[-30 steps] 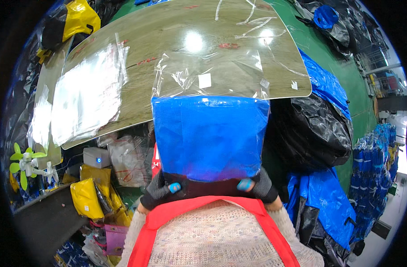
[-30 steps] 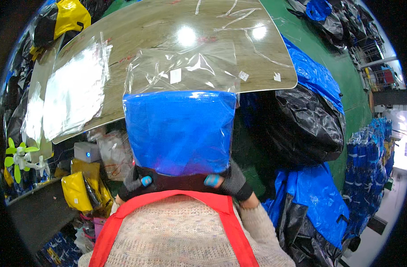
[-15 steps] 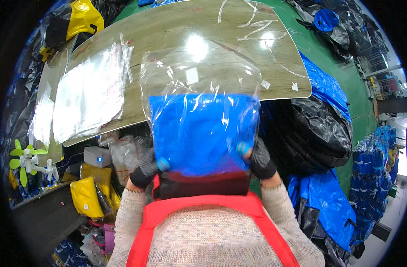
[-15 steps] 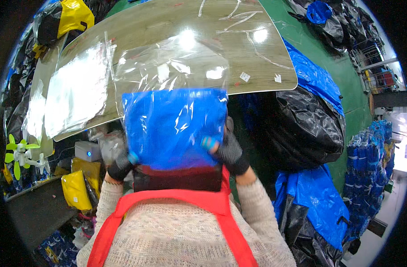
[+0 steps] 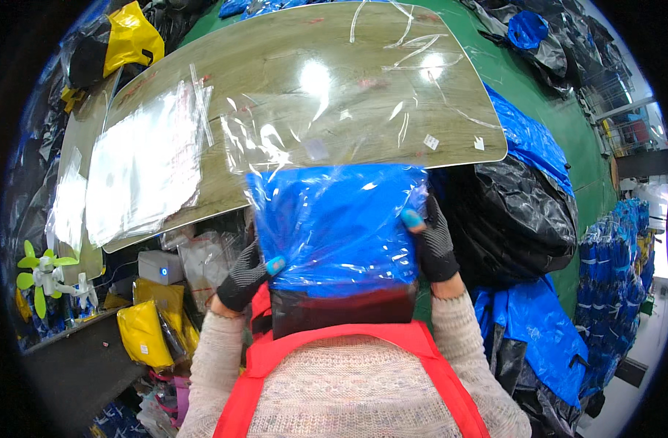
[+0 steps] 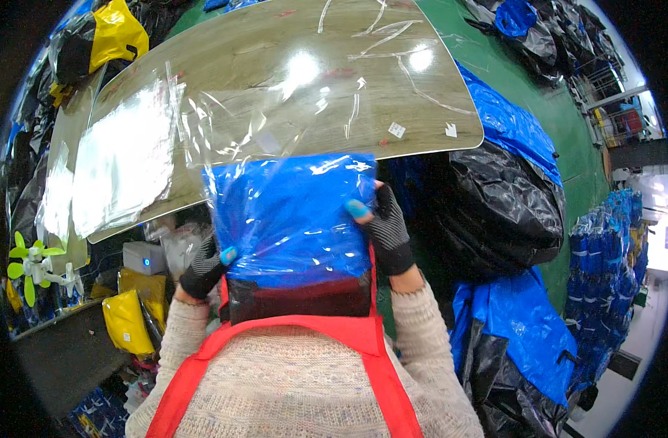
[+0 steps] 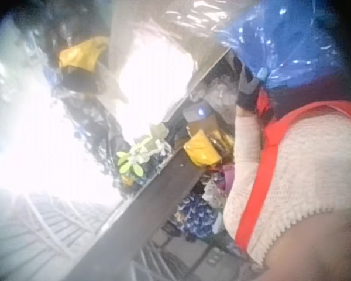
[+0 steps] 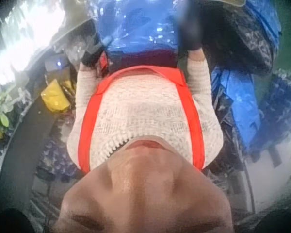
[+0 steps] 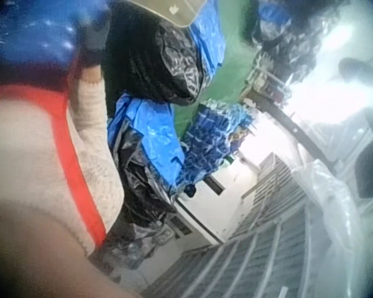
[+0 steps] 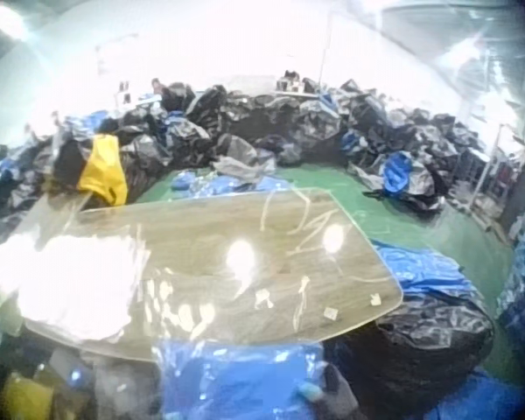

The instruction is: The person repeatedly places blue and black plastic mailers into clear poly bags on a workbench, folds the mailers, and seals the bags. The person handles multiple mailers one at a time and stacks the sealed packages on the table.

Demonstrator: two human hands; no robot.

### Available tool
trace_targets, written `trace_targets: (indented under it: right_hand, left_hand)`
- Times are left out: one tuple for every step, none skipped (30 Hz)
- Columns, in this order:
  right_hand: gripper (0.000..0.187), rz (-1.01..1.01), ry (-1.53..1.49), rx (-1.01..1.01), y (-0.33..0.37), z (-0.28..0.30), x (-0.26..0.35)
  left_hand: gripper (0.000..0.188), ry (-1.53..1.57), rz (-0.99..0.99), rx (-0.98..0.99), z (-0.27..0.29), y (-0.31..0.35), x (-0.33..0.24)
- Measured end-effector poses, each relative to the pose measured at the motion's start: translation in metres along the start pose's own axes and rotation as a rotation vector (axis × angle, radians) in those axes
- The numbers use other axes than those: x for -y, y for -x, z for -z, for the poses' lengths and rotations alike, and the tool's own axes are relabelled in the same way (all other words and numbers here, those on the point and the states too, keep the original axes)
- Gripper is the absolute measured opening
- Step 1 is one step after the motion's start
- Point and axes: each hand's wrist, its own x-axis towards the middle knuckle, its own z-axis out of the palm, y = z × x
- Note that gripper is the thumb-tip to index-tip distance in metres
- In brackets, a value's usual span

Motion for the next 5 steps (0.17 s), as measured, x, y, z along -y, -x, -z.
trace_targets:
  right_hand:
    - [0.089,0.009,0.187,-0.022,0.005,-0.004,-0.005]
    - [0.087,0.075,0.356,0.031,0.01,-0.01,-0.013]
    - [0.085,0.134,0.523,0.072,0.016,-0.015,-0.018]
    - [0.085,0.035,0.535,0.079,0.027,-0.015,-0.018]
    - [0.085,0.044,0.53,0.093,0.028,-0.013,-0.02]
  left_hand:
    - [0.065,0.044,0.037,-0.005,0.008,0.002,-0.003]
    - [0.064,0.086,0.066,-0.014,0.018,0.0,-0.008]
    - [0.063,0.106,0.124,-0.049,0.024,-0.004,-0.011]
    - [0.067,0.242,0.049,-0.154,0.023,-0.012,-0.01]
    - [0.069,0.236,0.04,-0.168,0.015,-0.012,-0.005]
